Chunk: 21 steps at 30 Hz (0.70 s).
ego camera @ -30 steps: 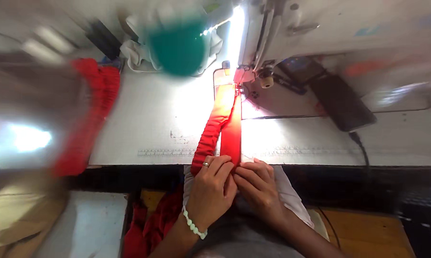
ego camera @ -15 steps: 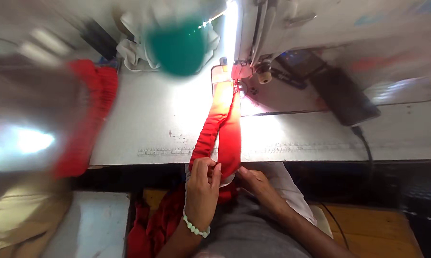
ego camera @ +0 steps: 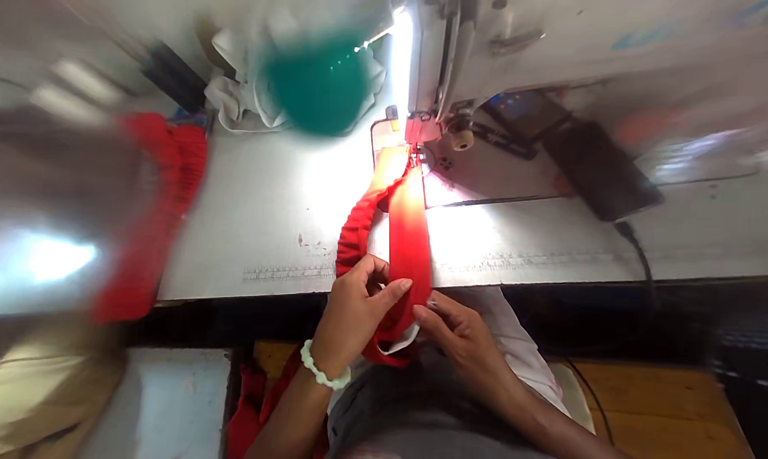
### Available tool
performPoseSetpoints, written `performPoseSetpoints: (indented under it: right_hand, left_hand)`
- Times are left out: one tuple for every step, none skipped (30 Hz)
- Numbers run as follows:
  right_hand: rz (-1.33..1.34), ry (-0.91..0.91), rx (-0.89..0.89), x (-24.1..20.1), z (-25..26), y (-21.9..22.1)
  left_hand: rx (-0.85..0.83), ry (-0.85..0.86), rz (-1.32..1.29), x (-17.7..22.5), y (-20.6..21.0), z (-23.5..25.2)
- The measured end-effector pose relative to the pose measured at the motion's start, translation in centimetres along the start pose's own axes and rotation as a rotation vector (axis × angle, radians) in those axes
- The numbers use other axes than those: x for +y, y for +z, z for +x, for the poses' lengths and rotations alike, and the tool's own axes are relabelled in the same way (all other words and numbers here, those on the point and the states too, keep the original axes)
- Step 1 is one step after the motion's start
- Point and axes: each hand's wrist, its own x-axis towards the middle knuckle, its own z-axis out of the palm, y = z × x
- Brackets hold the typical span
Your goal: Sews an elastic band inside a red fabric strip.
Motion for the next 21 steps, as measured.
performPoseSetpoints:
  right_hand:
    - [-0.051,-0.056,0.011,0.2,-0.1,0.1]
    - [-0.113,-0.13,0.028,0.5,-0.1,0.1]
    - [-0.183,-0.206,0.052,0.8,0.0,0.2]
    - [-0.247,-0.271,0.081,1.0,0.1,0.1]
    - [-0.299,-0.32,0.11,1.0,0.3,-0.1]
    - [-0.338,-0.359,0.141,0.9,0.4,-0.3]
    - [-0.369,-0.392,0.175,0.7,0.6,-0.6]
    - [-0.388,-0.426,0.214,0.7,0.8,-0.9]
    - [-0.398,-0.45,0.247,0.7,0.9,-1.3]
    - [-0.4,-0.453,0.269,0.7,1.1,-1.5]
    - [-0.403,-0.445,0.282,0.6,1.2,-1.7]
    - [-0.417,-0.442,0.287,0.5,1.4,-1.9]
    - [-0.444,-0.466,0.289,0.6,1.8,-2.0]
    - [-0.485,-0.509,0.287,0.6,2.2,-2.2]
    - [-0.536,-0.563,0.285,0.7,2.7,-2.4]
    - [-0.597,-0.618,0.284,0.8,3.3,-2.6]
    - [-0.662,-0.664,0.278,0.8,4.0,-2.8]
    - [-0.721,-0.699,0.262,0.8,4.8,-3.0]
    - [-0.769,-0.734,0.245,0.7,5.6,-3.2]
    - [-0.807,-0.773,0.231,0.7,6.3,-3.4]
    - [-0.835,-0.816,0.215,0.7,6.9,-3.6]
  left_hand:
    - [0.0,0.006,-0.061,0.2,-0.2,0.2]
    - [0.001,0.017,-0.114,0.4,-0.4,0.4]
    - [-0.011,0.017,-0.195,0.6,-0.5,0.7]
    - [-0.032,-0.009,-0.317,0.7,-0.5,1.0]
    - [-0.052,-0.052,-0.457,0.8,-0.4,1.3]
    - [-0.074,-0.098,-0.572,0.8,-0.3,1.6]
    - [-0.098,-0.138,-0.65,0.7,-0.3,1.7]
    - [-0.12,-0.168,-0.699,0.6,-0.2,1.7]
    - [-0.134,-0.191,-0.727,0.5,-0.1,1.7]
    - [-0.144,-0.207,-0.746,0.5,-0.1,1.6]
    - [-0.153,-0.222,-0.764,0.4,-0.1,1.6]
    - [-0.163,-0.236,-0.788,0.4,-0.2,1.5]
    - [-0.177,-0.245,-0.808,0.4,-0.2,1.5]
    - [-0.187,-0.251,-0.819,0.4,-0.2,1.5]
    - [-0.19,-0.255,-0.819,0.5,-0.1,1.5]
    - [-0.188,-0.258,-0.813,0.5,0.0,1.5]
    - [-0.187,-0.262,-0.802,0.5,0.1,1.6]
    - [-0.19,-0.268,-0.792,0.6,0.1,1.6]
    - [-0.195,-0.27,-0.784,0.7,0.1,1.6]
    - [-0.197,-0.271,-0.776,0.7,0.1,1.6]
    - [-0.197,-0.273,-0.768,0.8,0.1,1.6]
